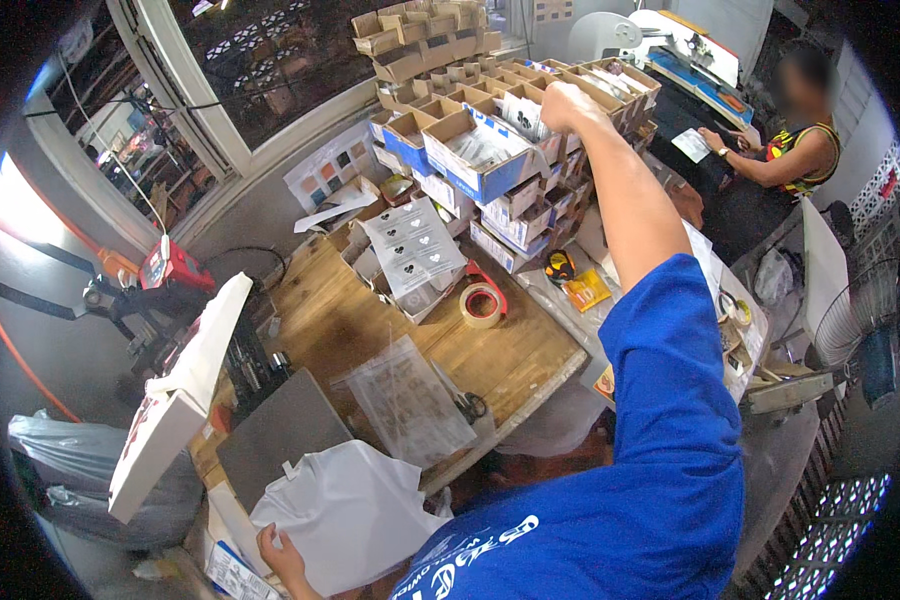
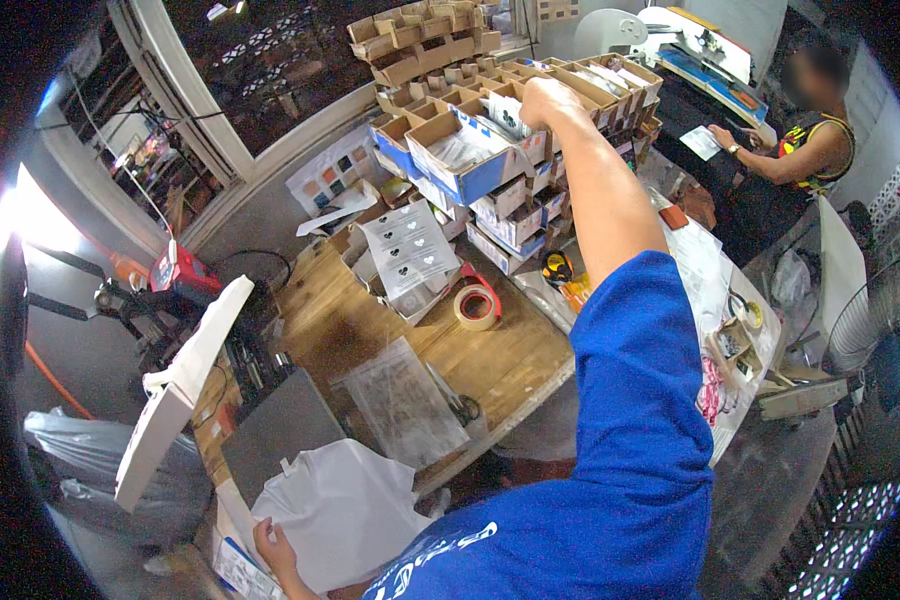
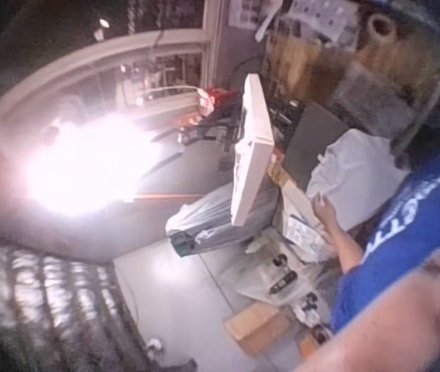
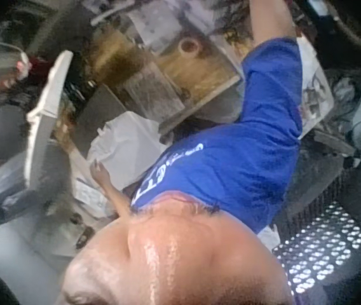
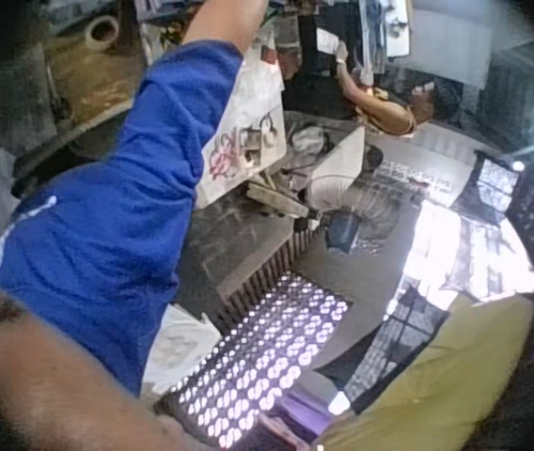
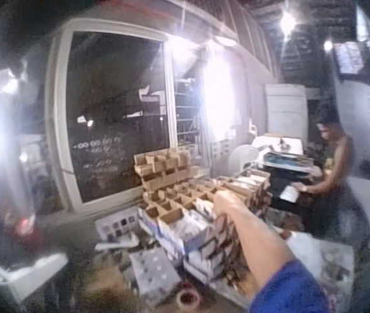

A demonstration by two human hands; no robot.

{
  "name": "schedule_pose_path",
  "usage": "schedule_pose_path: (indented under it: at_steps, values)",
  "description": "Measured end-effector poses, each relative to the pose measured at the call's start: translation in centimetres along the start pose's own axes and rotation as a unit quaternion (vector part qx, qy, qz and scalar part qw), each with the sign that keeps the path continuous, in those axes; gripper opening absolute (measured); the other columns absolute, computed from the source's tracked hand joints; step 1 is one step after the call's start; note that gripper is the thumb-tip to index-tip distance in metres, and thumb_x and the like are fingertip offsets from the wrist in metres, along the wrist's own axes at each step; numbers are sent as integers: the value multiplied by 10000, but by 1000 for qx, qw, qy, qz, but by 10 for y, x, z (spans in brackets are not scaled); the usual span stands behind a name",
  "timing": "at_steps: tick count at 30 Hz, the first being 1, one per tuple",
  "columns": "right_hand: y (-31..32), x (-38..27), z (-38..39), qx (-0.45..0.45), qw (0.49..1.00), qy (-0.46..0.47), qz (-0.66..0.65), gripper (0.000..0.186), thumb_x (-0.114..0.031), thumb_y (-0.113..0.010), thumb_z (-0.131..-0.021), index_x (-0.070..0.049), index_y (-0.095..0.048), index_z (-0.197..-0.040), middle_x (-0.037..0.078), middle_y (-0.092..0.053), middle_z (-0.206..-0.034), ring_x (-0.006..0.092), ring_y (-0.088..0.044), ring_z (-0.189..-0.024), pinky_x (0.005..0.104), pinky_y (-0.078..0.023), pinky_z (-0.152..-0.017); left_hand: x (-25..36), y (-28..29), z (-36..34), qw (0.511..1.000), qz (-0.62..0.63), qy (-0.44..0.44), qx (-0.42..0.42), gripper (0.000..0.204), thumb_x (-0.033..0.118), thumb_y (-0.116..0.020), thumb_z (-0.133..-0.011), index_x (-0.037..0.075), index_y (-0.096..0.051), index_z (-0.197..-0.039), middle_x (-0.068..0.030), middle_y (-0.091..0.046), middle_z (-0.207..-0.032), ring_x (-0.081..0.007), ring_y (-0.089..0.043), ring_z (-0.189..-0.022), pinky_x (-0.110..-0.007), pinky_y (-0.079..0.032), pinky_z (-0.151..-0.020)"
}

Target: The person places a white t-shirt on a heat press, aligns it, and closes the press to apply a 'Pickleball' graphic. After pressing, the person removes the t-shirt, places it aside, and retrieves a new t-shirt from a nearby box to repeat the process.

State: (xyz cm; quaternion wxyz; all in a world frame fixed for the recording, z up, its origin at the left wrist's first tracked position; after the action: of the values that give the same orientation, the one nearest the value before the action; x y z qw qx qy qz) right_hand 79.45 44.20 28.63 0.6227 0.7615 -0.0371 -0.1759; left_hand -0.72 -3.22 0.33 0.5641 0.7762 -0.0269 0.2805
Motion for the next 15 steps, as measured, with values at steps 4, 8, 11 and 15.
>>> schedule_pose_path:
  at_steps: [4,8,11,15]
  values:
    - [-1,4,2,6,1000,5,5,273,-118,-598,-868,0,-745,-1066,246,-701,-1162,390,-684,-1095,464,-541,-932,3,-6,2,1000,-6,3,-6,297,-58,-664,-834,-29,-642,-1129,-159,-638,-1087,-290,-629,-982,-376,-510,-884]
    - [1,-3,13,53,995,72,54,279,-78,-695,-824,-38,-712,-1099,203,-713,-1175,358,-687,-1109,462,-552,-912,6,-11,3,1000,17,15,-6,338,-76,-663,-824,-26,-632,-1158,-162,-628,-1117,-305,-625,-1004,-396,-503,-908]
    - [-5,-9,17,30,988,125,90,296,-82,-710,-808,-86,-707,-1104,192,-718,-1159,355,-689,-1101,460,-557,-902,10,-12,7,1000,12,7,-9,370,-77,-666,-823,-21,-620,-1186,-162,-619,-1144,-310,-622,-1010,-404,-499,-917]
    - [-9,-4,15,21,990,100,98,278,-99,-700,-804,-98,-705,-1082,177,-732,-1095,359,-692,-1082,470,-557,-890,8,-12,14,1000,21,13,3,353,-78,-659,-819,-28,-630,-1167,-167,-634,-1102,-307,-634,-991,-391,-507,-895]
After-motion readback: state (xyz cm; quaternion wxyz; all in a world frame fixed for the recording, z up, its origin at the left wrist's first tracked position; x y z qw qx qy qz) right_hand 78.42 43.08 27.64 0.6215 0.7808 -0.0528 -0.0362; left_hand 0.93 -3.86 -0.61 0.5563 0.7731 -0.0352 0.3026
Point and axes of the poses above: each hand's wrist, its own z-axis away from the middle knuckle, its own y-axis out of the back of the hand, x = y × z, the point moved 6 cm from there along -z, towards the middle knuckle
